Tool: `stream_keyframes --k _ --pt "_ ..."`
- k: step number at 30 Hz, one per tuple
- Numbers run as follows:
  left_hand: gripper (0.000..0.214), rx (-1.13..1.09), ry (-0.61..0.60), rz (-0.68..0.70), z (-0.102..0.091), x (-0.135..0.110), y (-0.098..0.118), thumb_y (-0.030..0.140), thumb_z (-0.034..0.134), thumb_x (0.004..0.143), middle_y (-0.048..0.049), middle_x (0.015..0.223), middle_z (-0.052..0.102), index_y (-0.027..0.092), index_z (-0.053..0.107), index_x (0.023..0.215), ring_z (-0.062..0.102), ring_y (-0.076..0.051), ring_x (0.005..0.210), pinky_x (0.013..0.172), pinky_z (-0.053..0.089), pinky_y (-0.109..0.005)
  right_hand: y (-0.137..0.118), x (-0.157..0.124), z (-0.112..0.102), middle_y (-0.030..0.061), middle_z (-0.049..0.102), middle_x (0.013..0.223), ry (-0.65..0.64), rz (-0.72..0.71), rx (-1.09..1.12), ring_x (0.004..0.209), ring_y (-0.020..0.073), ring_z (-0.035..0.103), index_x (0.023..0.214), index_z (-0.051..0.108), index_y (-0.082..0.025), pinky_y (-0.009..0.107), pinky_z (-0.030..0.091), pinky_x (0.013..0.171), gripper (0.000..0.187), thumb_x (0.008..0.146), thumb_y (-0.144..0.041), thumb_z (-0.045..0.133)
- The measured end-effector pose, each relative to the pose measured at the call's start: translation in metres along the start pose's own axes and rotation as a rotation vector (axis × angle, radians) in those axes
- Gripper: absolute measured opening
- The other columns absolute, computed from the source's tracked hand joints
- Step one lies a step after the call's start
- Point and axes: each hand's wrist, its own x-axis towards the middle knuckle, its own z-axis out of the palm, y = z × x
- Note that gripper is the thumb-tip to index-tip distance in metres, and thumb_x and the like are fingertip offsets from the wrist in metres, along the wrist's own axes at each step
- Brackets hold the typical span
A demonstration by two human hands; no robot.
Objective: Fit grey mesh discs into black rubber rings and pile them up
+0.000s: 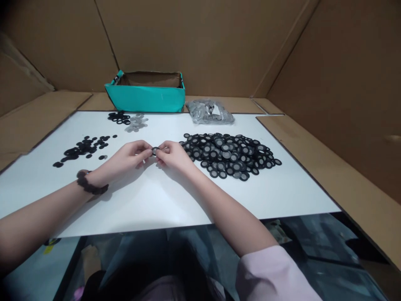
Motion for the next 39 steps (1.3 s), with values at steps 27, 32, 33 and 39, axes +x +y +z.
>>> stream_keyframes --k 27,32,33,39 --pt "0.023 -0.004 0.006 0.049 -0.001 0.001 -0.002 0.036 0.046 0.083 -0.004 0.073 0.063 0.016 0.055 0.079 0.054 -0.014 0.063 0.059 0.04 -0.027 0.001 -0.001 0.002 -0.0011 0.061 0.055 0.017 -0.016 0.112 0.045 0.008 0.056 0.073 0.048 -0.015 0.019 0.046 0.049 0.01 0.081 -0.009 0.052" --pt "0.022 -0.122 0.0 -0.005 -0.004 0.001 0.0 0.037 0.048 0.082 -0.0023 0.068 0.059 0.016 0.053 0.076 0.051 -0.012 0.056 0.052 0.038 -0.025 -0.003 -0.002 0.002 0.0003 0.064 0.056 -0.01 0.033 0.286 0.049 0.0086 0.059 0.078 0.05 -0.014 0.02 0.051 0.053 0.008 0.083 -0.009 0.055" --pt "0.023 -0.153 -0.012 -0.022 -0.005 0.001 -0.001 0.037 0.048 0.082 -0.0021 0.068 0.058 0.016 0.052 0.076 0.051 -0.012 0.054 0.051 0.038 -0.025 -0.004 -0.002 0.001 0.0014 0.064 0.057 -0.015 0.053 0.318 0.05 0.0085 0.06 0.077 0.051 -0.013 0.02 0.052 0.054 0.009 0.084 -0.009 0.054" --pt "0.022 -0.314 -0.091 -0.066 -0.002 0.002 -0.002 0.036 0.05 0.084 -0.0025 0.071 0.056 0.015 0.051 0.077 0.052 -0.01 0.055 0.052 0.039 -0.025 -0.004 0.0 0.0 0.0048 0.063 0.06 -0.076 0.134 0.437 0.051 0.0072 0.058 0.068 0.056 -0.01 0.017 0.05 0.052 0.023 0.089 -0.01 0.048"
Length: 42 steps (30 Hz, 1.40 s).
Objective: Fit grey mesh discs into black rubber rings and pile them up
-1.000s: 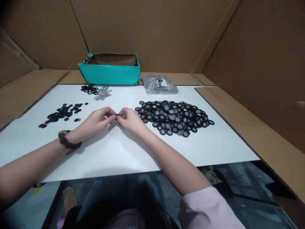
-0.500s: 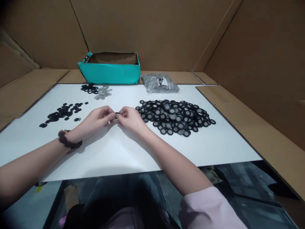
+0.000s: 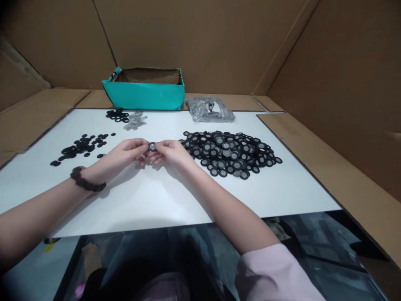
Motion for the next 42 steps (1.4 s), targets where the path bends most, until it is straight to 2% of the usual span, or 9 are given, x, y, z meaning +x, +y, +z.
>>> stream_keyframes --k 9,12,15,17,20,23,29,37,42 --pt "0.018 -0.141 -0.018 -0.007 0.008 -0.004 0.003 0.029 0.048 0.084 -0.0024 0.07 0.054 0.016 0.048 0.072 0.05 -0.01 0.056 0.056 0.042 -0.026 0.0 -0.003 -0.001 0.0037 0.061 0.061 -0.036 0.031 0.031 0.05 0.0056 0.054 0.063 0.056 -0.01 0.015 0.044 0.048 0.026 0.089 -0.012 0.048" --pt "0.018 -0.102 0.011 -0.003 0.008 -0.003 0.002 0.029 0.046 0.085 -0.0013 0.067 0.053 0.017 0.047 0.072 0.05 -0.01 0.055 0.055 0.041 -0.026 0.002 -0.003 -0.001 0.0035 0.063 0.062 -0.01 -0.014 0.007 0.051 0.0062 0.056 0.071 0.056 -0.011 0.016 0.045 0.05 0.017 0.088 -0.013 0.05" --pt "0.016 0.026 0.053 0.029 0.008 -0.003 0.001 0.029 0.043 0.085 0.0002 0.064 0.052 0.017 0.047 0.075 0.048 -0.01 0.054 0.053 0.039 -0.025 0.005 0.0 0.0 0.0001 0.062 0.058 0.071 -0.092 -0.022 0.048 0.0072 0.055 0.082 0.051 -0.014 0.018 0.046 0.05 0.005 0.086 -0.014 0.054" --pt "0.012 0.109 0.115 0.096 0.008 -0.003 -0.001 0.028 0.044 0.085 -0.0012 0.073 0.056 0.017 0.049 0.085 0.052 -0.011 0.06 0.056 0.04 -0.025 0.006 0.002 0.0 -0.0018 0.061 0.056 0.102 -0.128 -0.05 0.046 0.0069 0.054 0.084 0.049 -0.015 0.018 0.045 0.05 0.005 0.086 -0.015 0.054" --pt "0.019 0.183 0.178 0.228 0.008 -0.003 -0.004 0.028 0.046 0.085 -0.0058 0.094 0.06 0.017 0.049 0.1 0.058 -0.014 0.078 0.065 0.045 -0.026 0.007 0.003 0.001 -0.0026 0.06 0.055 0.108 -0.149 -0.084 0.045 0.0056 0.053 0.082 0.05 -0.014 0.018 0.045 0.05 0.004 0.086 -0.015 0.052" --pt "0.023 0.228 0.187 0.28 0.006 -0.003 -0.005 0.03 0.049 0.084 -0.0084 0.101 0.061 0.016 0.052 0.102 0.059 -0.018 0.089 0.073 0.047 -0.03 0.007 0.002 0.001 -0.003 0.06 0.057 0.105 -0.183 -0.106 0.048 0.0053 0.053 0.084 0.051 -0.015 0.018 0.045 0.052 0.005 0.082 -0.012 0.055" --pt "0.029 0.153 0.268 0.218 0.005 -0.002 -0.004 0.032 0.058 0.078 -0.0107 0.099 0.065 0.013 0.058 0.1 0.061 -0.02 0.09 0.078 0.049 -0.033 0.01 0.004 0.0 -0.0043 0.059 0.06 0.08 -0.308 -0.171 0.057 0.0084 0.058 0.086 0.053 -0.015 0.023 0.049 0.064 0.018 0.071 -0.012 0.062" --pt "0.017 0.021 0.227 0.097 0.007 -0.004 0.003 0.023 0.059 0.078 -0.0077 0.083 0.067 0.012 0.06 0.09 0.061 -0.015 0.071 0.061 0.048 -0.027 0.011 0.003 -0.003 -0.0018 0.062 0.063 0.059 -0.336 -0.167 0.056 0.009 0.058 0.084 0.054 -0.014 0.025 0.049 0.065 0.02 0.068 -0.017 0.065" --pt "0.017 0.003 0.218 0.11 0.008 -0.005 0.005 0.023 0.057 0.078 -0.0074 0.084 0.067 0.013 0.06 0.091 0.06 -0.014 0.068 0.057 0.047 -0.026 0.011 0.003 -0.003 -0.0018 0.062 0.062 0.075 -0.354 -0.156 0.056 0.0092 0.058 0.083 0.055 -0.015 0.025 0.05 0.064 0.022 0.066 -0.022 0.068"
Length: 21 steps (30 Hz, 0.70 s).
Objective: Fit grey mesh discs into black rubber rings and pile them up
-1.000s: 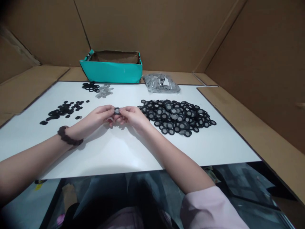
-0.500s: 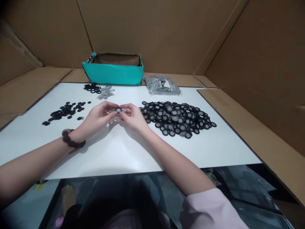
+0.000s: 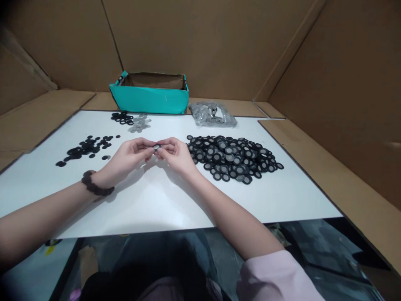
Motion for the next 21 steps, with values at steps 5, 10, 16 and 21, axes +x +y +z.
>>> stream_keyframes --k 5,10,16,21 --pt "0.025 0.052 0.014 0.055 -0.001 0.001 -0.004 0.032 0.059 0.078 -0.009 0.088 0.068 0.013 0.06 0.094 0.062 -0.017 0.074 0.063 0.049 -0.028 0.0 0.001 -0.001 -0.0009 0.062 0.063 -0.012 -0.016 -0.001 0.059 0.0106 0.06 0.084 0.055 -0.015 0.027 0.05 0.065 0.024 0.067 -0.024 0.069" --pt "0.026 0.218 0.083 0.244 -0.005 0.001 -0.009 0.033 0.056 0.081 -0.0091 0.096 0.067 0.014 0.06 0.098 0.062 -0.019 0.086 0.077 0.049 -0.033 -0.002 0.0 -0.002 -0.0012 0.062 0.063 -0.043 -0.025 0.033 0.06 0.0108 0.061 0.086 0.054 -0.014 0.026 0.05 0.066 0.023 0.068 -0.021 0.067" --pt "0.025 0.254 0.082 0.312 -0.006 0.003 -0.011 0.029 0.053 0.082 -0.0092 0.1 0.066 0.015 0.06 0.101 0.062 -0.02 0.088 0.076 0.05 -0.032 -0.002 0.002 -0.003 -0.0023 0.064 0.063 -0.039 -0.053 0.032 0.059 0.01 0.061 0.088 0.056 -0.015 0.026 0.051 0.066 0.029 0.064 -0.021 0.071" --pt "0.019 0.294 0.056 0.293 -0.006 0.003 -0.012 0.028 0.049 0.083 -0.0059 0.088 0.068 0.016 0.061 0.092 0.062 -0.017 0.079 0.069 0.048 -0.028 -0.002 0.002 -0.004 0.0015 0.065 0.064 -0.009 -0.031 0.008 0.057 0.0104 0.06 0.075 0.057 -0.014 0.025 0.05 0.06 0.022 0.067 -0.029 0.07"
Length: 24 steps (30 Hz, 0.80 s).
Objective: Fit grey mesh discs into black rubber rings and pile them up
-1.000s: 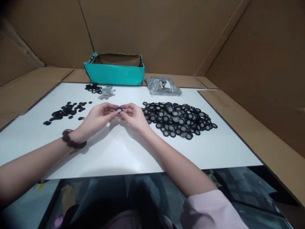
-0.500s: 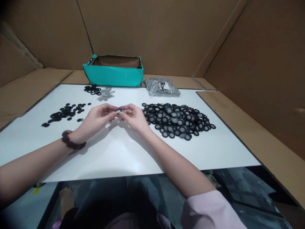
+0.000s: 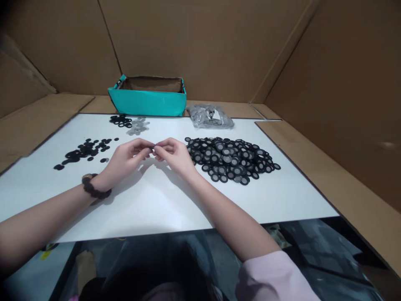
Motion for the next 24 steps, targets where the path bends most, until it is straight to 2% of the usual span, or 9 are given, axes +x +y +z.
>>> stream_keyframes --k 3,9,12,15,19,24 --pt "0.018 0.076 0.014 -0.032 0.0 -0.0006 0.0004 0.028 0.048 0.083 -0.0033 0.074 0.066 0.016 0.06 0.082 0.059 -0.016 0.069 0.061 0.045 -0.027 -0.0007 -0.0005 0.0008 0.0024 0.065 0.063 0.0 0.013 -0.026 0.054 0.0091 0.059 0.069 0.057 -0.013 0.023 0.049 0.056 0.018 0.07 -0.028 0.067" --pt "0.02 0.091 -0.03 -0.043 0.0004 0.0 0.0023 0.031 0.045 0.085 -0.0027 0.07 0.062 0.016 0.056 0.076 0.057 -0.015 0.066 0.059 0.044 -0.026 -0.0044 -0.0009 0.0045 -0.0015 0.063 0.059 0.072 0.006 -0.017 0.051 0.007 0.057 0.073 0.056 -0.014 0.021 0.047 0.057 0.008 0.069 -0.014 0.064" --pt "0.017 0.056 -0.016 0.0 0.0021 -0.0003 -0.0008 0.029 0.046 0.085 -0.0045 0.082 0.063 0.016 0.057 0.089 0.059 -0.017 0.077 0.066 0.047 -0.028 -0.0057 -0.0013 0.0053 -0.0019 0.061 0.057 0.063 0.071 0.004 0.05 0.0066 0.055 0.072 0.054 -0.014 0.021 0.046 0.055 0.007 0.071 -0.012 0.061" --pt "0.028 0.004 0.012 0.069 0.0037 -0.0009 -0.0054 0.024 0.049 0.084 -0.0061 0.095 0.063 0.018 0.052 0.11 0.06 -0.017 0.089 0.074 0.049 -0.029 -0.0059 -0.0017 0.0051 -0.0006 0.061 0.058 0.025 0.168 0.043 0.049 0.0065 0.053 0.072 0.054 -0.013 0.021 0.045 0.053 0.006 0.074 -0.013 0.06" --pt "0.022 0.018 -0.023 0.103 0.0037 -0.0014 -0.0072 0.024 0.048 0.086 -0.0071 0.1 0.065 0.018 0.057 0.105 0.061 -0.017 0.092 0.078 0.049 -0.031 -0.0047 -0.0012 0.0045 -0.0005 0.059 0.057 -0.016 0.248 0.116 0.049 0.0058 0.051 0.068 0.056 -0.012 0.02 0.043 0.052 0.008 0.075 -0.015 0.06" --pt "0.024 0.098 0.004 0.145 0.0016 -0.0011 -0.0038 0.028 0.05 0.086 -0.0077 0.097 0.067 0.016 0.061 0.104 0.062 -0.018 0.086 0.075 0.05 -0.031 -0.0049 -0.0011 0.0035 -0.0005 0.058 0.057 -0.045 0.271 0.21 0.049 0.0052 0.05 0.065 0.057 -0.011 0.02 0.041 0.053 0.012 0.073 -0.017 0.063"
